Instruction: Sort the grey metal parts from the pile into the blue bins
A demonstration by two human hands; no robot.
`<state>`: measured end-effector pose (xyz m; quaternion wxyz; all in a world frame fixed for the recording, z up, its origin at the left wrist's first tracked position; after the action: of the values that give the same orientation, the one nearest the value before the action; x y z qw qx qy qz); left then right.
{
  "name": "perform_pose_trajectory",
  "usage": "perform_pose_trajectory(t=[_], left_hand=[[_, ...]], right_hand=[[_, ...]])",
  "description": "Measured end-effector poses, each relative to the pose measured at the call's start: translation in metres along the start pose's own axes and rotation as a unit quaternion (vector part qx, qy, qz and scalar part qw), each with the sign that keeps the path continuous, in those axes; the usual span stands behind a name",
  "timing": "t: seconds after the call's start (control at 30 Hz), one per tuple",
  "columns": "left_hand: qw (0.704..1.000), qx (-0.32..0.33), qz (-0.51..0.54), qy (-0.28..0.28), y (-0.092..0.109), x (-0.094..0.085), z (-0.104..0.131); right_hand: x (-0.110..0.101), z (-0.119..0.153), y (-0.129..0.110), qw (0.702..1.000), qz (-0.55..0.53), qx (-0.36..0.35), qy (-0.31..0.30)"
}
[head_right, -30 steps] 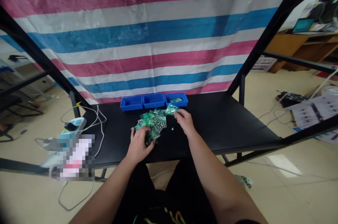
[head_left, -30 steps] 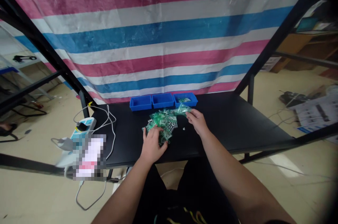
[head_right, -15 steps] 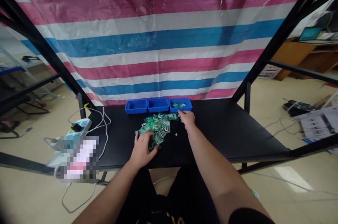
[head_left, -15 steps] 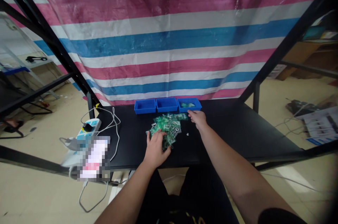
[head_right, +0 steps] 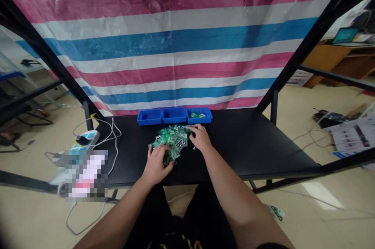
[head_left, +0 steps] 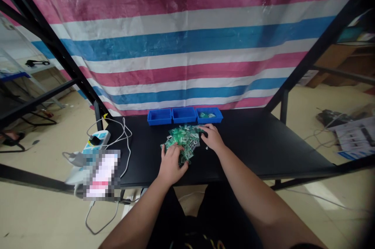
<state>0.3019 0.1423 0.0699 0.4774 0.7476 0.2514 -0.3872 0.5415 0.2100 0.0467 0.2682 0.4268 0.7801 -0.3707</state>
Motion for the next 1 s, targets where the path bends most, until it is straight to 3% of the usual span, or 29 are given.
perform_pose_trajectory(t=[0.2, 0.5, 0.63, 0.83, 1.0], left_hand=[[1.0, 0.002, -0.014, 0.006, 0.002, 0.0, -0.001], [1.0, 0.001, -0.013, 0.003, 0.002, 0.0, 0.0], [1.0, -0.001, -0.016, 0.002, 0.001, 0.001, 0.0], [1.0, -0.005, -0.018, 0.0, 0.001, 0.001, -0.001], [1.0, -0.006, -0.017, -0.007, 0.002, 0.0, -0.001]], right_hand=[[-0.006, 0.0, -0.007, 0.999, -0.001, 0.004, 0.036], [-0.049, 0.012, -0.004, 0.97, -0.122, 0.033, 0.209], [-0.038, 0.014, 0.007, 0.932, -0.28, 0.064, 0.222], [-0.007, 0.023, 0.034, 0.837, -0.464, 0.216, 0.193], [-0.003, 0.022, 0.032, 0.809, -0.519, 0.217, 0.168]])
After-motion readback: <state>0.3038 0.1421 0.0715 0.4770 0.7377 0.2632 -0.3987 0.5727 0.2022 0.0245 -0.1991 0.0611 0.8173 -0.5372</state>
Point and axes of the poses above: each hand's wrist, its own z-axis away from the middle knuckle, its own x-axis out of the palm, y = z × x, the point moved 10 cm from there along -z, towards the middle knuckle, and after that the axes turned 13 degrees about -x, right-handed, at the moved point
